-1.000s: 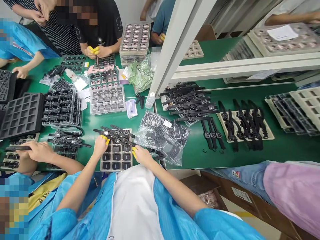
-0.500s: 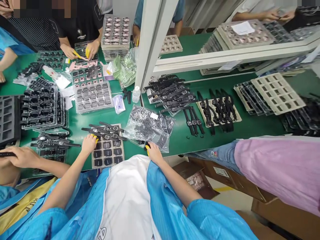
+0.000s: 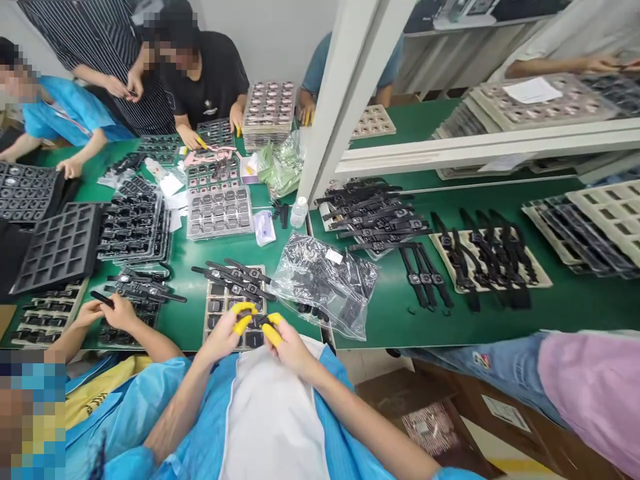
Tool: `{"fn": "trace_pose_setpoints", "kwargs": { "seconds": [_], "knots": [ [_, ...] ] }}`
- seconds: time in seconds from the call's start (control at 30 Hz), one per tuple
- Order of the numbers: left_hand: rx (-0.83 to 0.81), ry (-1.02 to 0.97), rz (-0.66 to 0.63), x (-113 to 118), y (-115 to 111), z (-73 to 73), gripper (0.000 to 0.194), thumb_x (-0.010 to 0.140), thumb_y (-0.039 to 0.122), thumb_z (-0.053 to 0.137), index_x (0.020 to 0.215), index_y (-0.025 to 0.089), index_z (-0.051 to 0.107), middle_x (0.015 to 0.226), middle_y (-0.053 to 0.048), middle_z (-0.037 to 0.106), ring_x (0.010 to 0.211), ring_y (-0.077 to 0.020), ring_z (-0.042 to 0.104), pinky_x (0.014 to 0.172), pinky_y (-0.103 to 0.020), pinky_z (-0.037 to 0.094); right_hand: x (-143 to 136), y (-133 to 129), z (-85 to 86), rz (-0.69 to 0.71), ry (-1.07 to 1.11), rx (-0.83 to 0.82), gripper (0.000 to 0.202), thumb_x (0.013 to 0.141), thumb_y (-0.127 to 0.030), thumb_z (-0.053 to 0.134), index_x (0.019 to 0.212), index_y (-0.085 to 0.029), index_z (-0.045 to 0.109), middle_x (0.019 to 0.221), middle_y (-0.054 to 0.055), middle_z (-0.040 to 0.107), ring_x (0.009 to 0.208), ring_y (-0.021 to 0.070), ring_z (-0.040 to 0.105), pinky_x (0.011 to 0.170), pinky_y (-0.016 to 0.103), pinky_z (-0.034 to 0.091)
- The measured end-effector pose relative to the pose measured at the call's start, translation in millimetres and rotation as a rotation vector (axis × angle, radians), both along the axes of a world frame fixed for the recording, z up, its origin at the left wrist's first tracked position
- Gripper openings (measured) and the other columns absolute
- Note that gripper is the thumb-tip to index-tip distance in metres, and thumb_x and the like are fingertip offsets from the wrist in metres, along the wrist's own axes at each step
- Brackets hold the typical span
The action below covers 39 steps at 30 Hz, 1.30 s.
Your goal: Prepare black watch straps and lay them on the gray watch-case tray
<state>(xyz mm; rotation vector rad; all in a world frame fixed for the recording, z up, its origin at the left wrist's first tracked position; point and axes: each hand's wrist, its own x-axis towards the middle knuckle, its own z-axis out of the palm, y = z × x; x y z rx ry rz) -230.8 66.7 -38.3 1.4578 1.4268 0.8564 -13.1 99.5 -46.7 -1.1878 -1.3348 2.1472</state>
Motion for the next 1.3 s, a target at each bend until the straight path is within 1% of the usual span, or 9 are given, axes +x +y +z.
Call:
{"fn": "trace_pose_setpoints", "kwargs": {
  "seconds": [0.1, 0.17, 0.37, 0.5, 0.63, 0.8, 0.9, 1.0, 1.3],
  "knots": [
    [0.134, 0.049, -0.136, 13.9, 1.9, 16.7, 0.055, 0.086, 0.003, 0.045, 0.136, 0.021, 0.058, 0.134, -0.011, 0.066, 0.128, -0.0237, 0.06, 0.112, -0.045, 0.05, -20.4, -5.4, 31.0, 0.034, 0.177, -0.114, 0.042, 0.09, -0.064, 0.062, 0.092, -0.024, 0.049, 0.058, -0.007, 0.05, 0.046, 0.0111, 0.039, 0.046, 0.024, 0.031],
    [0.161, 0.047, -0.161, 14.3, 2.7, 23.6, 0.064, 0.079, -0.001, 0.044, 0.137, 0.022, 0.059, 0.134, -0.011, 0.066, 0.126, -0.0238, 0.061, 0.111, -0.045, 0.051, -23.1, -3.9, 39.3, 0.049, 0.209, -0.117, 0.04, 0.09, -0.063, 0.062, 0.086, -0.024, 0.05, 0.053, -0.007, 0.049, 0.044, 0.0107, 0.036, 0.045, 0.025, 0.028],
    [0.185, 0.035, -0.186, 12.3, 1.5, 34.8, 0.056, 0.087, 0.002, 0.045, 0.137, 0.022, 0.06, 0.133, -0.012, 0.067, 0.124, -0.0239, 0.063, 0.108, -0.043, 0.053, -13.4, 0.9, 30.5, 0.043, 0.247, -0.16, 0.031, 0.088, -0.054, 0.059, 0.079, -0.027, 0.05, 0.045, -0.008, 0.043, 0.039, 0.0104, 0.031, 0.046, 0.024, 0.026],
    [0.208, 0.048, -0.144, 15.7, -0.2, 35.3, 0.052, 0.092, 0.004, 0.045, 0.138, 0.022, 0.059, 0.133, -0.012, 0.067, 0.125, -0.0238, 0.063, 0.108, -0.044, 0.053, -10.2, -0.6, 28.5, -0.068, 0.294, -0.173, 0.033, 0.087, -0.055, 0.062, 0.077, -0.027, 0.048, 0.044, -0.008, 0.04, 0.04, 0.0109, 0.03, 0.046, 0.024, 0.028],
    [0.218, 0.07, -0.174, 18.3, -1.7, 35.0, 0.061, 0.084, -0.001, 0.045, 0.139, 0.022, 0.058, 0.133, -0.011, 0.067, 0.125, -0.024, 0.062, 0.108, -0.044, 0.053, -11.8, -3.1, 37.3, 0.055, 0.299, -0.19, 0.033, 0.086, -0.057, 0.063, 0.078, -0.027, 0.053, 0.044, -0.008, 0.043, 0.038, 0.0106, 0.03, 0.045, 0.025, 0.029],
    [0.246, 0.065, -0.136, 18.2, -3.5, 33.5, 0.054, 0.089, 0.002, 0.045, 0.138, 0.021, 0.058, 0.132, -0.012, 0.067, 0.126, -0.0241, 0.062, 0.109, -0.043, 0.053, -12.7, -1.8, 53.4, -0.126, 0.301, -0.219, 0.038, 0.086, -0.055, 0.066, 0.075, -0.024, 0.047, 0.044, -0.009, 0.041, 0.04, 0.0092, 0.03, 0.046, 0.024, 0.028],
    [0.242, 0.077, -0.142, 17.9, -5.2, 30.2, 0.058, 0.086, 0.002, 0.044, 0.139, 0.021, 0.058, 0.132, -0.012, 0.067, 0.125, -0.025, 0.063, 0.108, -0.045, 0.053, -10.8, 0.1, 58.2, -0.034, 0.325, -0.215, 0.036, 0.087, -0.053, 0.068, 0.079, -0.023, 0.05, 0.046, -0.009, 0.044, 0.041, 0.0088, 0.032, 0.047, 0.024, 0.028],
    [0.237, 0.101, -0.171, 18.6, -7.0, 29.3, 0.059, 0.086, 0.003, 0.043, 0.141, 0.021, 0.057, 0.133, -0.012, 0.066, 0.126, -0.0258, 0.062, 0.108, -0.046, 0.053, -11.0, -1.5, 56.8, 0.0, 0.346, -0.237, 0.034, 0.087, -0.051, 0.067, 0.083, -0.022, 0.051, 0.046, -0.009, 0.045, 0.04, 0.0086, 0.031, 0.046, 0.024, 0.027],
    [0.28, 0.16, -0.102, 23.8, -12.6, 25.2, 0.053, 0.095, 0.007, 0.043, 0.146, 0.021, 0.052, 0.134, -0.013, 0.062, 0.127, -0.0252, 0.06, 0.109, -0.044, 0.052, -15.9, -6.7, 53.4, -0.163, 0.461, -0.43, 0.039, 0.081, -0.05, 0.075, 0.079, -0.023, 0.047, 0.046, -0.01, 0.038, 0.04, 0.0071, 0.026, 0.042, 0.022, 0.022]
  ]
}}
